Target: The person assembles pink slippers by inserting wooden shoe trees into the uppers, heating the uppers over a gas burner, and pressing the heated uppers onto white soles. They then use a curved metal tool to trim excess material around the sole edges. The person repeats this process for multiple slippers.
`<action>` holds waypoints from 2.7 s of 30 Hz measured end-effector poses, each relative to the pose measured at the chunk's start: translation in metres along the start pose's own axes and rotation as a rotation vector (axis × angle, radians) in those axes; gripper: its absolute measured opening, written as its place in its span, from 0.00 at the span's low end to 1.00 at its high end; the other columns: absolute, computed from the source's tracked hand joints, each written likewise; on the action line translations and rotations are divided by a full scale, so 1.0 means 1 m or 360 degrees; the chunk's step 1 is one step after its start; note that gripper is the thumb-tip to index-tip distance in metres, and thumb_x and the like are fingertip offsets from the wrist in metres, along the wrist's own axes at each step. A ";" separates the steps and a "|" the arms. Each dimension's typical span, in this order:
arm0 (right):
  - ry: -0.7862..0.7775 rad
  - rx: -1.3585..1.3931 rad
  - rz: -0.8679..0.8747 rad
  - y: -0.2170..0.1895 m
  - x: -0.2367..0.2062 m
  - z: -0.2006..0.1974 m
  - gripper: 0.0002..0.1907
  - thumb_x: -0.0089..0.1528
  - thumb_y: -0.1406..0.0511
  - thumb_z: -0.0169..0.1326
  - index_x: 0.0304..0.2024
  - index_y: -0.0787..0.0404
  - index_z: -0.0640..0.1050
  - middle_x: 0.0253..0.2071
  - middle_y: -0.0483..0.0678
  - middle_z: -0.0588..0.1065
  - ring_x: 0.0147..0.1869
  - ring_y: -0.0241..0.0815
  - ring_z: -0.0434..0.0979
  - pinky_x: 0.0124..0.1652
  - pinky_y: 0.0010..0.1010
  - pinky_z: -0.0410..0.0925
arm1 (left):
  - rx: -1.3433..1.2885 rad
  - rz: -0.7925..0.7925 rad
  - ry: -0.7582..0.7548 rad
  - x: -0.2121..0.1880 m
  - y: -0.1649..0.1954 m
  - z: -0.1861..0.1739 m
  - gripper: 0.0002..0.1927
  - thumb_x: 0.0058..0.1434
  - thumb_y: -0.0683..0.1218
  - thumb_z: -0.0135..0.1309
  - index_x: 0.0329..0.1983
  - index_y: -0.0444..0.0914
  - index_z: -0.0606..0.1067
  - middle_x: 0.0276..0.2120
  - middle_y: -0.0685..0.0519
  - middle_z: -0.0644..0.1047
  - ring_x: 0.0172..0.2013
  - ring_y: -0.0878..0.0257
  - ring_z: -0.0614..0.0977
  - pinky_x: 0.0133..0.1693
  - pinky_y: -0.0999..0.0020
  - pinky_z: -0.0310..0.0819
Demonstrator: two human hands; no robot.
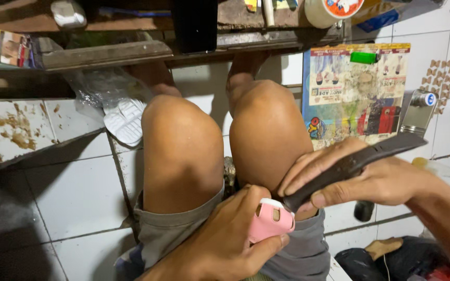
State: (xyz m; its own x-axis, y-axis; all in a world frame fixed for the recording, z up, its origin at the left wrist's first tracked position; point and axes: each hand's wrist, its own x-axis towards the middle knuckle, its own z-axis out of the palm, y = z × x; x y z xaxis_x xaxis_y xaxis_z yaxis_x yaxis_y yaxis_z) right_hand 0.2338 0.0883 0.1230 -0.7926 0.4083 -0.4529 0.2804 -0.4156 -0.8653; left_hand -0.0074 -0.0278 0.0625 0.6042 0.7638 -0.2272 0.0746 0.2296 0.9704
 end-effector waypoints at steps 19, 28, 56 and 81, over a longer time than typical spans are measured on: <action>0.0731 0.0857 -0.0309 0.094 -0.053 0.036 0.26 0.62 0.61 0.55 0.47 0.85 0.81 0.52 0.74 0.77 0.50 0.66 0.81 0.49 0.50 0.74 | -0.1396 0.0166 0.0408 -0.021 0.052 -0.066 0.53 0.46 0.38 0.75 0.72 0.39 0.58 0.52 0.39 0.78 0.54 0.51 0.81 0.57 0.56 0.75; 0.1400 0.0932 -0.0791 0.098 -0.013 0.135 0.26 0.64 0.63 0.48 0.53 0.82 0.75 0.58 0.70 0.73 0.58 0.62 0.79 0.57 0.51 0.73 | -0.1788 0.0444 0.1283 0.022 -0.006 0.012 0.34 0.59 0.42 0.61 0.68 0.40 0.64 0.53 0.52 0.72 0.52 0.60 0.76 0.55 0.60 0.72; 0.1318 0.0185 -0.0169 0.064 -0.025 0.107 0.18 0.59 0.70 0.55 0.47 0.75 0.84 0.50 0.62 0.82 0.57 0.54 0.82 0.58 0.38 0.71 | 0.0428 0.0551 0.1415 0.016 -0.019 0.023 0.42 0.68 0.46 0.58 0.74 0.32 0.45 0.69 0.39 0.53 0.59 0.54 0.70 0.59 0.61 0.73; 0.0724 -0.0234 -0.0099 0.040 -0.024 0.050 0.15 0.59 0.67 0.59 0.44 0.69 0.86 0.47 0.55 0.81 0.52 0.49 0.81 0.50 0.35 0.75 | 0.0223 0.0411 0.1145 0.019 0.006 0.013 0.43 0.59 0.42 0.66 0.73 0.36 0.55 0.57 0.44 0.69 0.54 0.58 0.76 0.56 0.61 0.75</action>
State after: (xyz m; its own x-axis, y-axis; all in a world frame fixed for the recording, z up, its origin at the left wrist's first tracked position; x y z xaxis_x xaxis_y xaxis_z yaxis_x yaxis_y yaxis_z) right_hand 0.2370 0.0216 0.1101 -0.5021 0.7566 -0.4188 0.3396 -0.2729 -0.9001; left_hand 0.0147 -0.0194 0.0654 -0.0443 0.9974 0.0570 0.1300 -0.0508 0.9902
